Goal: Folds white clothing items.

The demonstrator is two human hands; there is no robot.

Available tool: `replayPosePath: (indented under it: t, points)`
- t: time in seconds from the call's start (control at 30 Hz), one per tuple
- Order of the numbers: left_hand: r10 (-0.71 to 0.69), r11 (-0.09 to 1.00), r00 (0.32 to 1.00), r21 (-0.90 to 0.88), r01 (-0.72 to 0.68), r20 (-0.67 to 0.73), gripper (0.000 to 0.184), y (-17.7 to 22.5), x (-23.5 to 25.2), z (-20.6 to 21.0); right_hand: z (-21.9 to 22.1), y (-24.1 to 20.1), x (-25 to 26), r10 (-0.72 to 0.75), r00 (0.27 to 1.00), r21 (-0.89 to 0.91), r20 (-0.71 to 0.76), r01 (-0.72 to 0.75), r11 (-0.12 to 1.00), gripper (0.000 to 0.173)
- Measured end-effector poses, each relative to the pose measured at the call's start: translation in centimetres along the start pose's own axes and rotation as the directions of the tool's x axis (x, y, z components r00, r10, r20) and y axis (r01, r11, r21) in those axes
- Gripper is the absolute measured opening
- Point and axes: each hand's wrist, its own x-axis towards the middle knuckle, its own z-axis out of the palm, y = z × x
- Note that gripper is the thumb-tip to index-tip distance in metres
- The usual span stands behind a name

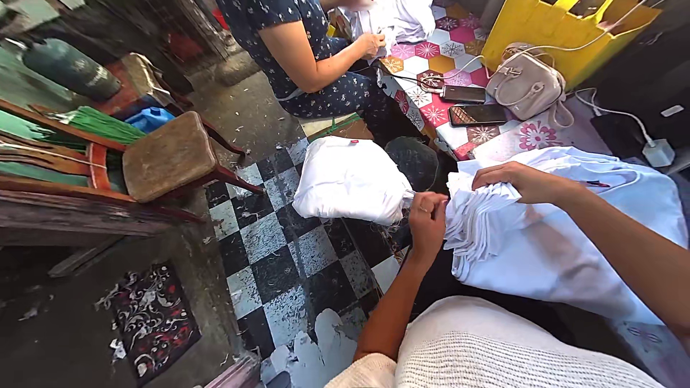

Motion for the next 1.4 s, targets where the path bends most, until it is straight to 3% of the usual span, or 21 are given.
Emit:
replayPosePath:
  t: [0.1,0.13,0.2,0.27,0.37,0.5,0.73,0.83,0.9,0.97,1.0,1.03,1.07,1.1,1.13,1.23,1.3,1.4]
  points:
    - [0.155,0.982,0.986,0.116,-0.148,-0.06,0.01,1.9,-2.5,1.1,0.3,-0.2,0.0,0.027,0.999,0.008,-0.022,-0.027,1.0,0.019]
    - [0.119,0.987,0.992,0.117,-0.113,-0.046,0.014,2.3,-3.1,1.6,0.5,-0.3,0.2,0.032,0.999,0.009,-0.029,-0.031,0.999,0.017]
    - [-0.082,0.993,0.996,0.087,0.078,0.04,0.023,2.8,-3.7,2.0,0.5,-0.7,0.2,0.035,0.999,0.001,-0.041,-0.035,0.999,0.017]
    - [-0.241,0.97,0.959,0.024,0.241,0.15,0.029,3.2,-3.3,1.7,0.2,-1.1,-0.2,0.037,0.998,-0.007,-0.052,-0.037,0.999,0.017]
    - [-0.279,0.952,0.93,-0.059,0.301,0.24,0.032,3.6,-3.2,1.3,-0.2,-1.4,-1.2,0.023,0.997,0.001,-0.078,-0.023,1.0,0.017]
    - [-0.328,0.921,0.93,-0.162,0.354,0.166,0.033,3.6,-3.8,1.6,-0.7,-1.5,-2.5,-0.007,0.994,0.009,-0.105,0.008,1.0,0.017]
    - [-0.047,0.999,0.997,0.027,0.046,0.053,0.012,1.8,-4.3,3.2,-0.5,-2.2,-3.5,0.003,0.991,0.01,-0.137,-0.002,1.0,0.017]
    - [0.178,0.983,0.981,-0.062,-0.173,0.08,0.009,2.0,-4.0,2.8,-1.2,-2.3,-3.9,0.008,0.987,0.028,-0.16,-0.003,1.0,0.018]
    - [0.25,0.961,0.952,-0.163,-0.222,0.177,0.012,2.0,-4.4,2.8,-1.2,-2.1,-4.2,-0.011,0.986,0.037,-0.167,0.017,0.999,0.019]
    - [0.171,0.983,0.895,-0.128,-0.129,0.411,0.021,2.1,-4.3,2.4,-1.1,-1.8,-4.4,-0.027,0.986,0.048,-0.162,0.035,0.998,0.019]
    - [0.039,0.999,0.81,-0.003,-0.046,0.585,0.03,2.4,-3.8,1.8,-1.0,-1.6,-4.6,-0.032,0.987,0.052,-0.161,0.041,0.998,0.019]
    - [-0.131,0.986,0.666,0.167,0.009,0.735,0.043,2.8,-2.9,1.3,-0.9,-1.5,-4.8,-0.037,0.987,0.053,-0.158,0.046,0.997,0.019]
    - [-0.266,0.949,0.526,0.315,-0.004,0.808,0.051,2.9,-2.3,1.0,-0.7,-1.4,-5.1,-0.042,0.987,0.054,-0.153,0.051,0.997,0.018]
    - [-0.333,0.915,0.463,0.4,-0.052,0.822,0.052,2.5,-2.3,0.7,-0.6,-1.4,-5.3,-0.043,0.988,0.055,-0.15,0.052,0.997,0.018]
    - [-0.341,0.897,0.483,0.433,-0.091,0.807,0.047,2.1,-2.7,0.0,-0.5,-1.5,-5.4,-0.039,0.989,0.056,-0.144,0.048,0.997,0.018]
    - [-0.253,0.914,0.704,0.403,-0.051,0.664,0.029,1.5,-4.3,-3.9,-0.8,-1.9,-6.1,-0.028,0.987,0.063,-0.161,0.039,0.997,0.018]
    - [-0.151,0.963,0.84,0.27,0.006,0.521,0.017,1.3,-5.2,-6.6,-1.1,-2.0,-6.3,-0.033,0.982,0.06,-0.185,0.045,0.997,0.017]
    - [-0.08,0.995,0.953,-0.027,0.092,0.292,0.015,2.3,-4.8,-7.9,-1.2,-1.8,-5.8,-0.069,0.98,0.071,-0.185,0.083,0.994,0.017]
